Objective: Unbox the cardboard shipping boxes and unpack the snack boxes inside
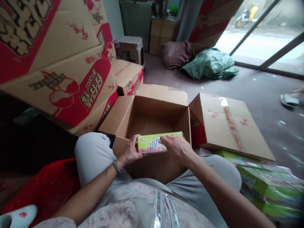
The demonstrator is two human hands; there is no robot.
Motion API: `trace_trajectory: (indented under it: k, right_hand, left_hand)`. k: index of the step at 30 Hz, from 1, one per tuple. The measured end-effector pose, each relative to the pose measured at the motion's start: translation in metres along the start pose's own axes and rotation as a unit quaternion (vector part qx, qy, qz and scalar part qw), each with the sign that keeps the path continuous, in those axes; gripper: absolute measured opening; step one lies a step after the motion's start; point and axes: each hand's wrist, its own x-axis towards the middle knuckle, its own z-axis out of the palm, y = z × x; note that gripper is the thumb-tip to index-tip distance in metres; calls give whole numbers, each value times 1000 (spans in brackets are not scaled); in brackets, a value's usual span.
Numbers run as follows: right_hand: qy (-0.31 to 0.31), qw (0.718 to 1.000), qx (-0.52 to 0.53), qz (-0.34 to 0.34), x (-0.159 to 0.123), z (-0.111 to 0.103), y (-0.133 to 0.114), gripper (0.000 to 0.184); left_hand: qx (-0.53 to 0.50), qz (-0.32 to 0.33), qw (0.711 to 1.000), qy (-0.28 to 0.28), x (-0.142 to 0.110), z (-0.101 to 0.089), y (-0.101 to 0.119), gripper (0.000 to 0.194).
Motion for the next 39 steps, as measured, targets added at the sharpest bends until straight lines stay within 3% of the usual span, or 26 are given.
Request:
trace_trajectory:
  k: [3,6,10,14,18,23,26,28,30,32,33,34,36,39]
  right_hand:
    - [-43,995,-68,-64,19,2,-41,12]
    - [-59,990,-105,-77,34,7,-66,16]
    - [-85,987,-122,-64,42,9,-79,20]
    - [-133,979,-151,-32,42,3,-76,21]
    - [-166,971,-172,18,25,-4,-34,20]
    - [-198,953,-192,125,-36,-14,74,23]
    - [-171,946,-148,233,-74,-28,112,25]
    - [-78,958,-95,260,-85,-35,104,26]
    - [14,973,-54,225,-80,-33,74,34]
    - [38,987,-13,154,-58,-20,40,70]
    - [30,993,4,110,-44,-11,26,79]
    - [10,997,9,72,-29,-1,17,80]
    - [7,998,-10,53,-6,18,10,59]
    - [37,998,-10,57,-2,30,18,43]
  left_hand:
    - [52,8,998,19,1,-1,-1,77]
    - [66,19,997,25,0,-3,-3,76]
    - [60,46,997,36,-2,-2,-7,72]
    - [39,58,997,45,-1,-2,-10,73]
    - [21,73,997,28,0,-3,-14,73]
    - [13,70,997,27,3,-4,-22,76]
    - [-1,47,999,1,4,-7,-23,74]
    - [-11,26,1000,-14,3,-9,-20,73]
    - [-26,3,1000,-18,2,-9,-14,75]
    - [-26,-21,999,-11,-1,-9,-11,78]
    - [-11,-31,999,-2,-1,-8,-11,77]
    - [13,-38,999,12,-1,-7,-14,75]
    - [50,-41,997,35,2,-4,-23,73]
    - [67,24,996,61,17,1,-46,76]
